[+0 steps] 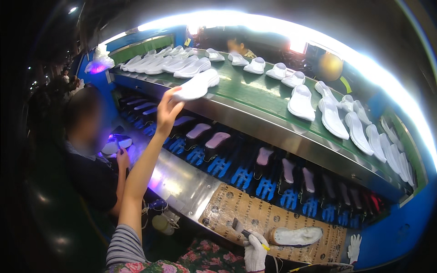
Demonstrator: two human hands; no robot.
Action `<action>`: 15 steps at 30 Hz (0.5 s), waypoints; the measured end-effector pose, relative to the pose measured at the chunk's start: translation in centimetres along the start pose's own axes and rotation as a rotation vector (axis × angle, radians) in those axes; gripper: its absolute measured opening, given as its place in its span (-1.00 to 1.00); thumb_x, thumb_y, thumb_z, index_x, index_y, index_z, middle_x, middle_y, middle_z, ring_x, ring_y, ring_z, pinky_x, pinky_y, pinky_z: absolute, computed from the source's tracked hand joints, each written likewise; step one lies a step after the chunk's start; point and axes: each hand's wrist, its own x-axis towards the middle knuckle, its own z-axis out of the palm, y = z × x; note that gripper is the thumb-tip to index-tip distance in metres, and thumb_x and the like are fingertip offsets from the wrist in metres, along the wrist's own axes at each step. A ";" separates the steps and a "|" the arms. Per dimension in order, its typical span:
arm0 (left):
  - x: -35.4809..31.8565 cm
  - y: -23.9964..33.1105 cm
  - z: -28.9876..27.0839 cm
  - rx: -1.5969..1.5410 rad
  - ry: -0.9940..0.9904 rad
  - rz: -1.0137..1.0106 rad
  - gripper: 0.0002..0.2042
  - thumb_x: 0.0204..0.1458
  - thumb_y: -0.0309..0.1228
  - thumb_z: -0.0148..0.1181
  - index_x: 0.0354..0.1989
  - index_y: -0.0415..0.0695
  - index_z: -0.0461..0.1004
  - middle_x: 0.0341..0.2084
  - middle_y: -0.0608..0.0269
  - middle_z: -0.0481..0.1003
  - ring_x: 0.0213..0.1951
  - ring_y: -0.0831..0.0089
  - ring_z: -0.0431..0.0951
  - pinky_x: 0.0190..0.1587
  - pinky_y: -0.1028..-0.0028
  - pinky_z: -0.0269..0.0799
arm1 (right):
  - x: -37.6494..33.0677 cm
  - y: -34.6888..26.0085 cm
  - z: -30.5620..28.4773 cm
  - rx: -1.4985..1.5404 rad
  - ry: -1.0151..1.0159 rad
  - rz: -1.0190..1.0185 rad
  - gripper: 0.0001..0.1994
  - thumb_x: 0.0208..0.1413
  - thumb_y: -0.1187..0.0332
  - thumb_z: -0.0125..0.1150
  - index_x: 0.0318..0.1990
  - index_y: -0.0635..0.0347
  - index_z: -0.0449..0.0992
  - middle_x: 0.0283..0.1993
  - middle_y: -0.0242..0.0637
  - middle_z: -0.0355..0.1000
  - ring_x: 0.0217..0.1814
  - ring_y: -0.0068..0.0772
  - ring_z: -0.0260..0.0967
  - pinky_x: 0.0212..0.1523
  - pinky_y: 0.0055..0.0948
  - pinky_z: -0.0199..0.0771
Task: The person repeatedly picks white shoe parts from a conveyor belt, uses a handheld tool to trim or scrape the surface, and places the parts back on the belt. The process is repeated for multiple items in a continuous loop.
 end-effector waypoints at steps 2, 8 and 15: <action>-3.5 2.2 -1.8 -0.032 0.072 0.199 -0.36 0.14 -0.26 0.38 0.33 -0.21 0.25 0.21 0.00 0.37 0.27 0.30 0.41 0.31 0.27 0.36 | 0.2 -0.6 0.0 -0.024 -0.036 -0.026 -0.79 0.18 0.60 0.25 -0.04 0.44 0.61 -0.09 -0.06 0.61 -0.21 -0.30 0.56 -0.20 -0.46 0.58; -10.4 8.1 -4.3 0.109 0.642 0.164 -0.61 0.19 -0.47 0.10 0.21 -0.19 0.38 0.16 0.06 0.43 0.15 0.30 0.49 0.23 0.36 0.41 | -0.2 -3.1 -1.2 -0.061 -0.100 -0.101 -0.76 0.14 0.59 0.30 -0.03 0.37 0.62 -0.02 -0.10 0.61 -0.08 -0.30 0.60 -0.11 -0.42 0.63; -12.7 8.0 4.1 0.139 0.079 -0.226 -0.82 0.16 -0.58 0.27 -0.07 -0.25 0.62 -0.24 0.31 0.62 -0.18 0.57 0.57 -0.06 0.52 0.50 | 0.1 -4.2 -1.8 -0.006 -0.136 -0.121 -0.76 0.22 0.56 0.28 0.04 0.29 0.61 0.06 -0.17 0.59 -0.03 -0.36 0.56 -0.11 -0.49 0.56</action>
